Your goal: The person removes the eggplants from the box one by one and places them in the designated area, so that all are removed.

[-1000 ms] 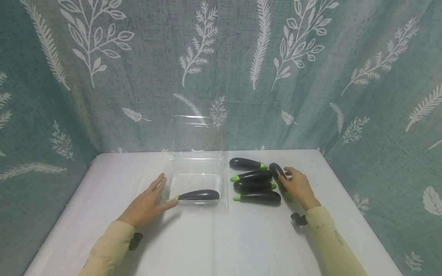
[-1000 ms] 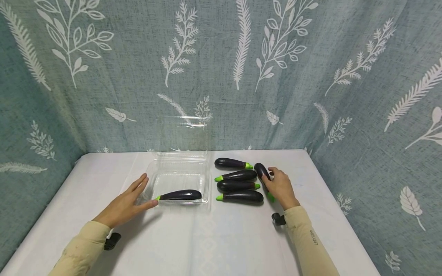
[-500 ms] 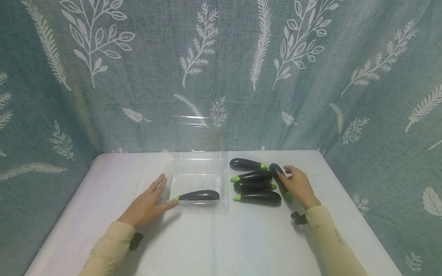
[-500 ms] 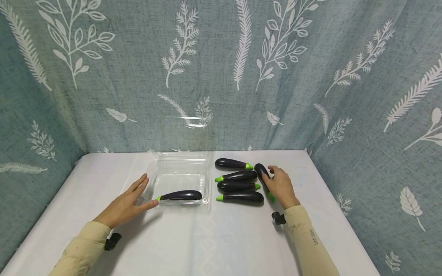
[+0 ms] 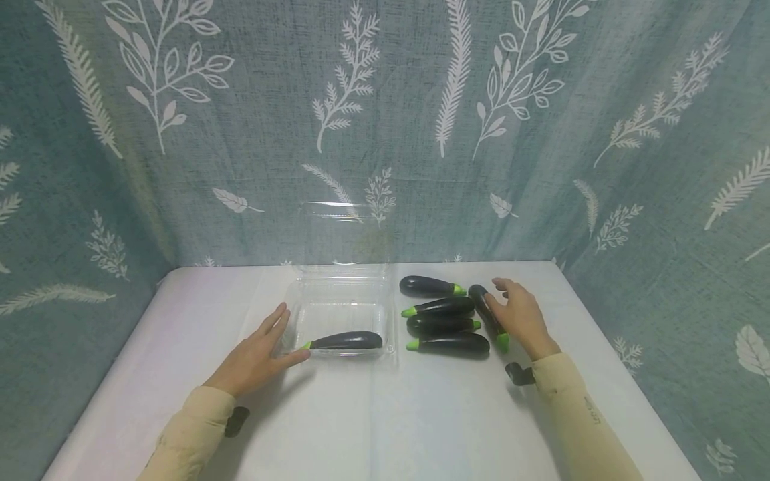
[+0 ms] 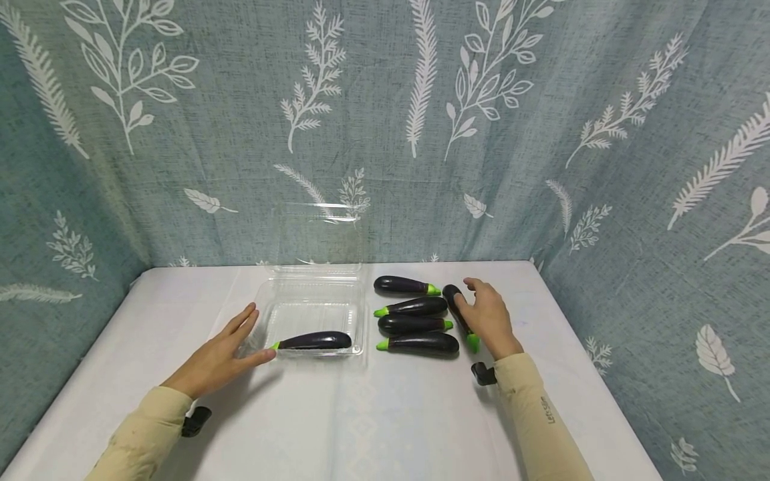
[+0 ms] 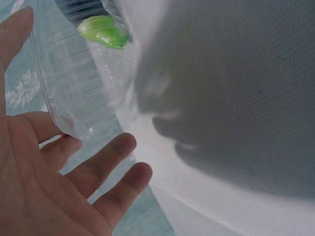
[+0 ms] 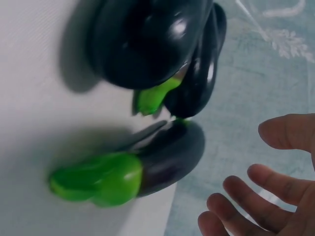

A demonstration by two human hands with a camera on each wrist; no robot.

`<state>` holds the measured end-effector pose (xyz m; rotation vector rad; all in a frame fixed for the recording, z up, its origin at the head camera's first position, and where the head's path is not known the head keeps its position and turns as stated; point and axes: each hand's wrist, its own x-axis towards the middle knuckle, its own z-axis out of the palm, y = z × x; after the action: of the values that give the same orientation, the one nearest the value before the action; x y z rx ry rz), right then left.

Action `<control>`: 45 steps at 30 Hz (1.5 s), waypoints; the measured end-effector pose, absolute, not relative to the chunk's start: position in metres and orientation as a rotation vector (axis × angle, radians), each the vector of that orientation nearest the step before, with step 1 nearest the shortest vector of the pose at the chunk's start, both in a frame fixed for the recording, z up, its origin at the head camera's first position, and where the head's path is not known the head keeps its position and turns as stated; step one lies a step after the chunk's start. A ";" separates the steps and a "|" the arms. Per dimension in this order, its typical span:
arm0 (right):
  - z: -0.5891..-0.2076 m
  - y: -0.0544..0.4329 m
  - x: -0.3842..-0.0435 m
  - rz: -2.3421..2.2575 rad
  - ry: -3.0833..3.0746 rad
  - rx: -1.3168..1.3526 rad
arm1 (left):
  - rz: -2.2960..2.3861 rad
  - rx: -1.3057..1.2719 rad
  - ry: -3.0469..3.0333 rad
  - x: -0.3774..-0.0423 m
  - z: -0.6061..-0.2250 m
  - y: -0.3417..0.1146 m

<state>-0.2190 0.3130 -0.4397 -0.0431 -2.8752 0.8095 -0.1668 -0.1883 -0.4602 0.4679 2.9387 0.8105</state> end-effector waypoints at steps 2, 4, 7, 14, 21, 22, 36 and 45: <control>-0.435 0.309 -0.219 0.809 -2.864 -0.014 | 0.810 0.469 2.939 -0.167 -0.460 -0.188; -0.431 0.304 -0.218 0.810 -2.858 -0.002 | 0.808 0.468 2.939 -0.167 -0.460 -0.188; -0.425 0.294 -0.217 0.809 -2.863 0.014 | 0.807 0.464 2.935 -0.168 -0.462 -0.188; -0.416 0.269 -0.214 0.871 -2.827 0.127 | 0.806 0.457 2.932 -0.169 -0.464 -0.188; -0.415 0.245 -0.213 0.867 -2.798 0.244 | 0.803 0.458 2.929 -0.168 -0.465 -0.189; -0.415 0.242 -0.213 0.861 -2.798 0.259 | 0.804 0.457 2.929 -0.168 -0.464 -0.189; -0.422 0.205 -0.213 0.890 -2.775 0.356 | 0.808 0.439 2.928 -0.167 -0.463 -0.188; -0.432 0.182 -0.209 0.927 -2.785 0.514 | 0.808 0.430 2.926 -0.168 -0.465 -0.189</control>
<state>-0.2092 0.1823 -0.4321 0.5138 -2.7851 0.9266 -0.1680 -0.1889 -0.4646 0.4301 2.9261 0.8080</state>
